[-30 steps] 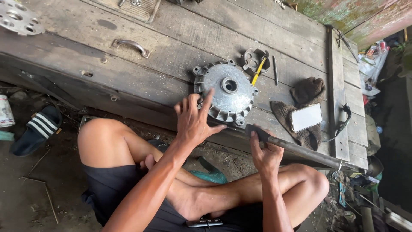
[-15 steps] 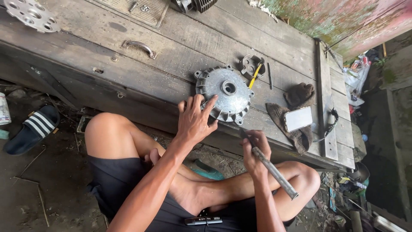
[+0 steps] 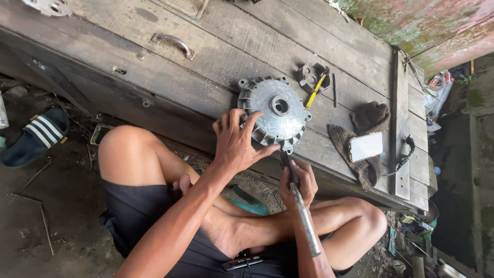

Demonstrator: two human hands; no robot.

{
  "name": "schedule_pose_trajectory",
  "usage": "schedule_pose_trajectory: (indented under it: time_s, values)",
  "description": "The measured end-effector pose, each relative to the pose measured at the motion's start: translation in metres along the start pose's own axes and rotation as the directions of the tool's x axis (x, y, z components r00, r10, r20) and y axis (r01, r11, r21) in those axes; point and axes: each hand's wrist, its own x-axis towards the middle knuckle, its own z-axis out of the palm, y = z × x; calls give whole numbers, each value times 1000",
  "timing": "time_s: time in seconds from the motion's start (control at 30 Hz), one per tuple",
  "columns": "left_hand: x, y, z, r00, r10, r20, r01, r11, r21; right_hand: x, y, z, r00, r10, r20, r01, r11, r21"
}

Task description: The person sits cross-legged and uses a hammer and a metal rod to repeatedly tap the edges of a circular metal housing placed on a wooden workbench. The person holds the housing steady with one hand while striking it with the other.

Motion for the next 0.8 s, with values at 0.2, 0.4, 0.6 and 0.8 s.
schedule_pose_trajectory:
  time_s: [0.2,0.4,0.6,0.8]
  values:
    - [0,-2,28,984,-57,-168,74,993,93,0,-6,4,999,-38,-27,38,999,-15]
    - [4,1,41,956,13,-292,59,970,236,0,-5,4,998,-52,-27,52,998,-25]
    - [9,-2,51,938,83,-337,-26,985,169,8,-11,6,998,-60,-22,60,998,6]
    - [10,-3,53,944,71,-324,-34,992,119,3,-9,2,998,-58,-31,58,998,-14]
